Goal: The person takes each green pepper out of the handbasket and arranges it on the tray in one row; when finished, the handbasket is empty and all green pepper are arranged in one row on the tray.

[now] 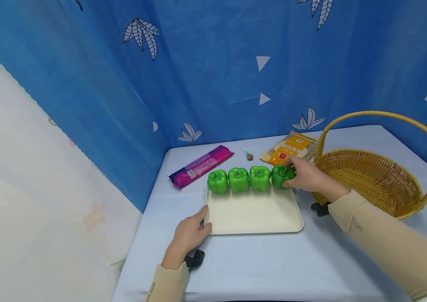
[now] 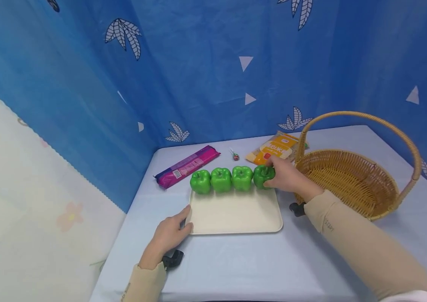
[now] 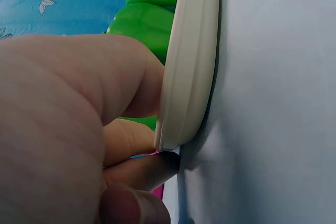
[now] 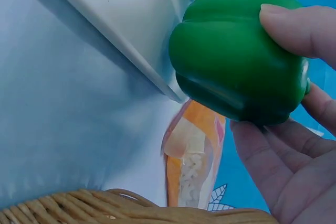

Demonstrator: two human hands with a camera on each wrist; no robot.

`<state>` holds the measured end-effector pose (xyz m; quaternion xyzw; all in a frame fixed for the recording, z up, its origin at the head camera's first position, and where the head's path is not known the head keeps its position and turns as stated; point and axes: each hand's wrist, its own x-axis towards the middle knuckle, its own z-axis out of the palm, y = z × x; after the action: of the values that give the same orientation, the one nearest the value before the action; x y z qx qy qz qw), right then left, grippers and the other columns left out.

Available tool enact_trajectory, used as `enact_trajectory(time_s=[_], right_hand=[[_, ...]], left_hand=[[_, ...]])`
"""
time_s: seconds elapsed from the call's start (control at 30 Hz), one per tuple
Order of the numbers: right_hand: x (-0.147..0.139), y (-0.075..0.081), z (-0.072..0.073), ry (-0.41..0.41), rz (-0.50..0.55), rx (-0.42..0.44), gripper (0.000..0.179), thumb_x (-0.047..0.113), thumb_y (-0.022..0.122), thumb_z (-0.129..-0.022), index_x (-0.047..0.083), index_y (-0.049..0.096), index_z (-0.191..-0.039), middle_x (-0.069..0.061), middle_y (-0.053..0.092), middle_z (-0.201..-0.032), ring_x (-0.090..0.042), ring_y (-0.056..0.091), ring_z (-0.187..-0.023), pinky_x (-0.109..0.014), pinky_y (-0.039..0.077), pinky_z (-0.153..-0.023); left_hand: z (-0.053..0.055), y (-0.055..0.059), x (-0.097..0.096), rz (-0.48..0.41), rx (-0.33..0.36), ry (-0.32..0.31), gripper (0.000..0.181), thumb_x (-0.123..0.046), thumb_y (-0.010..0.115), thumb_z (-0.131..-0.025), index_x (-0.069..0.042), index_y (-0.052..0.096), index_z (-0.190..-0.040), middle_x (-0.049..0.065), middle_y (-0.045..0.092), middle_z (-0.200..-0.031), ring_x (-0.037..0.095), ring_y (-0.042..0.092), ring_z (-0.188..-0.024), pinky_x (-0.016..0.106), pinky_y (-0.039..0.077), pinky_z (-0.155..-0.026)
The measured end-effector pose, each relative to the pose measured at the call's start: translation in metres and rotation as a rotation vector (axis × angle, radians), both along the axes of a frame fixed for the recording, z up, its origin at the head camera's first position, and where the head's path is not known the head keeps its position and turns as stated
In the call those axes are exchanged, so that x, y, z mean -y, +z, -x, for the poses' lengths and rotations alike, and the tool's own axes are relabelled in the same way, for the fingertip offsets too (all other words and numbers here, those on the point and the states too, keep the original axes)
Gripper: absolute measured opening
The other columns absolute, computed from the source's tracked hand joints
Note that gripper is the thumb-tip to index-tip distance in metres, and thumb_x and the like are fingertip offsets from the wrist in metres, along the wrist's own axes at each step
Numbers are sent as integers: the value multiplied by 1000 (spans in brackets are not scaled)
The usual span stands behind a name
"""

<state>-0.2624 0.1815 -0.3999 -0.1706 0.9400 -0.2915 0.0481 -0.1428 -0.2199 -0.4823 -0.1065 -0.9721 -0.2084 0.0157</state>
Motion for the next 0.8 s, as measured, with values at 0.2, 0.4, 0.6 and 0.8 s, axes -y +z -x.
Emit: enact_trajectory(time_s=[0.2, 0.4, 0.6, 0.8], right_hand=[[1, -3, 0, 14, -47, -2, 61, 17, 87, -82, -2, 53, -129, -27, 61, -128, -38, 62, -112, -55, 55, -95], [3, -4, 1, 22, -61, -16, 62, 16, 87, -81, -2, 51, -129, -25, 62, -126, -37, 62, -111, -55, 54, -96], [6, -5, 3, 32, -69, -9, 62, 19, 88, -82, 0, 51, -128, -23, 62, -124, -36, 62, -110, -54, 55, -94], [9, -3, 5, 33, -90, 12, 66, 23, 87, -82, 0, 49, -131, -25, 61, -126, -37, 62, -111, -55, 54, -95]], left_hand=[[0, 1, -4, -7, 5, -7, 63, -31, 62, -98, -6, 48, -154, 10, 57, -150, 31, 62, -130, 50, 53, -101], [0, 3, -4, -3, 10, -4, 62, -31, 61, -98, -7, 48, -154, 9, 56, -151, 31, 62, -130, 50, 53, -101], [1, 1, -3, -8, 13, 7, 63, -31, 61, -98, -8, 47, -155, 9, 56, -151, 30, 62, -129, 49, 53, -101], [1, -1, -2, -25, 0, 5, 62, -31, 61, -98, -8, 49, -154, 10, 58, -148, 31, 64, -126, 50, 55, -98]])
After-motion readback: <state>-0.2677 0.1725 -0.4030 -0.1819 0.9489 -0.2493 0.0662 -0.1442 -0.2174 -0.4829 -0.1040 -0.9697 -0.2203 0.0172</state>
